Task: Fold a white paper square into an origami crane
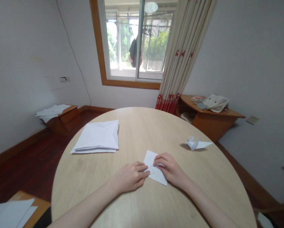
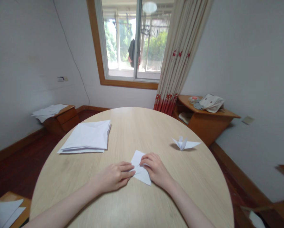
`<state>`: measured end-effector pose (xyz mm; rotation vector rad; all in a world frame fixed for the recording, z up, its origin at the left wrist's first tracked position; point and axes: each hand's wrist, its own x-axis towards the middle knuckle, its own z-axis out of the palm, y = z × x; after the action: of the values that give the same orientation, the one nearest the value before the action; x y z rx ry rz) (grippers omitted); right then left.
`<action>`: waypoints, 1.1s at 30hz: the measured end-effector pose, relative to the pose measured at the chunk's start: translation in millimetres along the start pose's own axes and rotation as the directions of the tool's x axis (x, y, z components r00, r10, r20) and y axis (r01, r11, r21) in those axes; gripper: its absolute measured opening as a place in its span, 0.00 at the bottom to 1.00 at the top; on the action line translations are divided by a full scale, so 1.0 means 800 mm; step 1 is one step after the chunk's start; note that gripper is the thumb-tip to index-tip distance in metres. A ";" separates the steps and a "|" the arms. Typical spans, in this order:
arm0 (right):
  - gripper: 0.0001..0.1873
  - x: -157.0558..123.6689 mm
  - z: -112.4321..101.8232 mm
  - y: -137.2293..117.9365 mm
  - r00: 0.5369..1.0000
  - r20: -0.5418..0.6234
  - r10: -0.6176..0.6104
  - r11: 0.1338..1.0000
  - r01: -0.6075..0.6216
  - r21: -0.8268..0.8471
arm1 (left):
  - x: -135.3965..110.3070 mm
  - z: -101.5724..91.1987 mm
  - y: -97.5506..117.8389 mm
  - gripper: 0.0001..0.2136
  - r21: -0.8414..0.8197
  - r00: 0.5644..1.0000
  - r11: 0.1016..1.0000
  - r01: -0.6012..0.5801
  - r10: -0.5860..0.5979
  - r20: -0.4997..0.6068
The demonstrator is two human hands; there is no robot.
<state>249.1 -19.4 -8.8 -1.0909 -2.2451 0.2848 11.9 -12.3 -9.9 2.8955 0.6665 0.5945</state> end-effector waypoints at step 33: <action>0.12 0.000 0.012 -0.031 0.993 -0.065 -0.096 0.977 0.082 -0.197 | 0.000 -0.011 0.000 0.12 0.046 0.948 0.993 0.110 -0.091 -0.303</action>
<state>227.5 -34.6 -5.5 -1.0765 -2.2837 -0.0126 8.6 -12.2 -1.6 2.8307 0.8786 1.0317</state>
